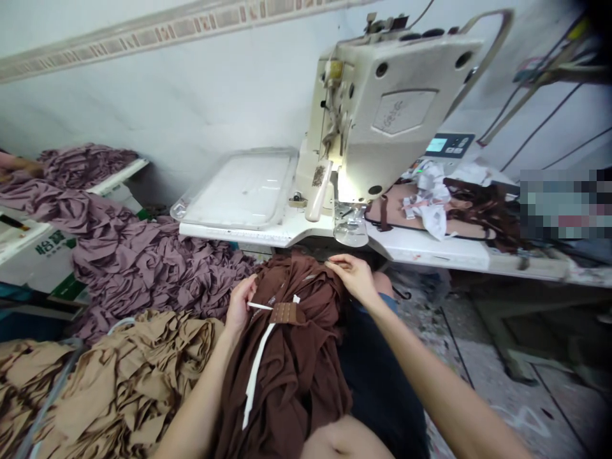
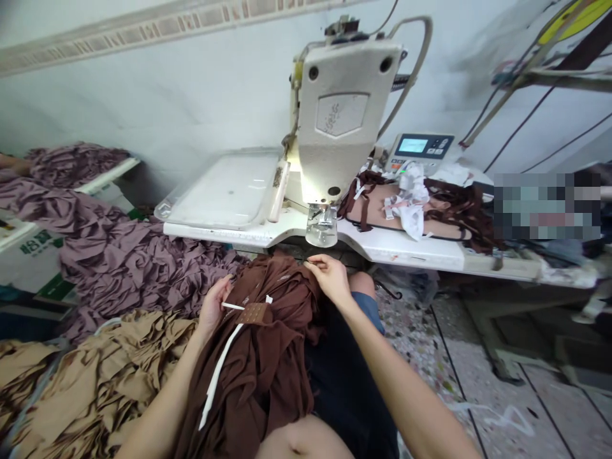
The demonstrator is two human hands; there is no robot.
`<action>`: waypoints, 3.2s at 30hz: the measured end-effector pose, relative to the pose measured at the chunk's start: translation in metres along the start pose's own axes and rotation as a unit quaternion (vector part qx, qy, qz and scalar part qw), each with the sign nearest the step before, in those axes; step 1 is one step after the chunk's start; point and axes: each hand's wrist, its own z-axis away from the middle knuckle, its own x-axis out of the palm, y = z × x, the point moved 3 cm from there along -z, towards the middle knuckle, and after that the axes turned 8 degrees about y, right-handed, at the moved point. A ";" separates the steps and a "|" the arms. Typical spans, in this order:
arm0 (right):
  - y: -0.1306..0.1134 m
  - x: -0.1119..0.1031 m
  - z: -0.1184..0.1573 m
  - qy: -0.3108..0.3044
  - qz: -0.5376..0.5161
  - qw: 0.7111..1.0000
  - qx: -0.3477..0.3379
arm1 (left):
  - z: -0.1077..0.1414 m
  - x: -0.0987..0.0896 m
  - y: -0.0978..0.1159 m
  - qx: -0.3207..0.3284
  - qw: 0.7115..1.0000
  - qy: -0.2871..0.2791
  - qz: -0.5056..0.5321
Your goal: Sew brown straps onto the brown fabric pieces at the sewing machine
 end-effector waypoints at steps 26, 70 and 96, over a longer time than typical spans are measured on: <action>-0.078 -0.021 0.141 -0.237 -0.020 0.970 -0.052 | -0.012 -0.005 -0.012 -0.050 0.998 -0.030 0.000; -0.110 -0.013 0.220 -0.286 0.099 0.950 -0.078 | 0.000 0.000 0.001 -0.008 0.998 -0.034 -0.058; 0.001 0.049 0.152 -0.297 -0.283 0.721 0.558 | 0.024 -0.066 -0.018 0.115 0.864 0.044 -0.488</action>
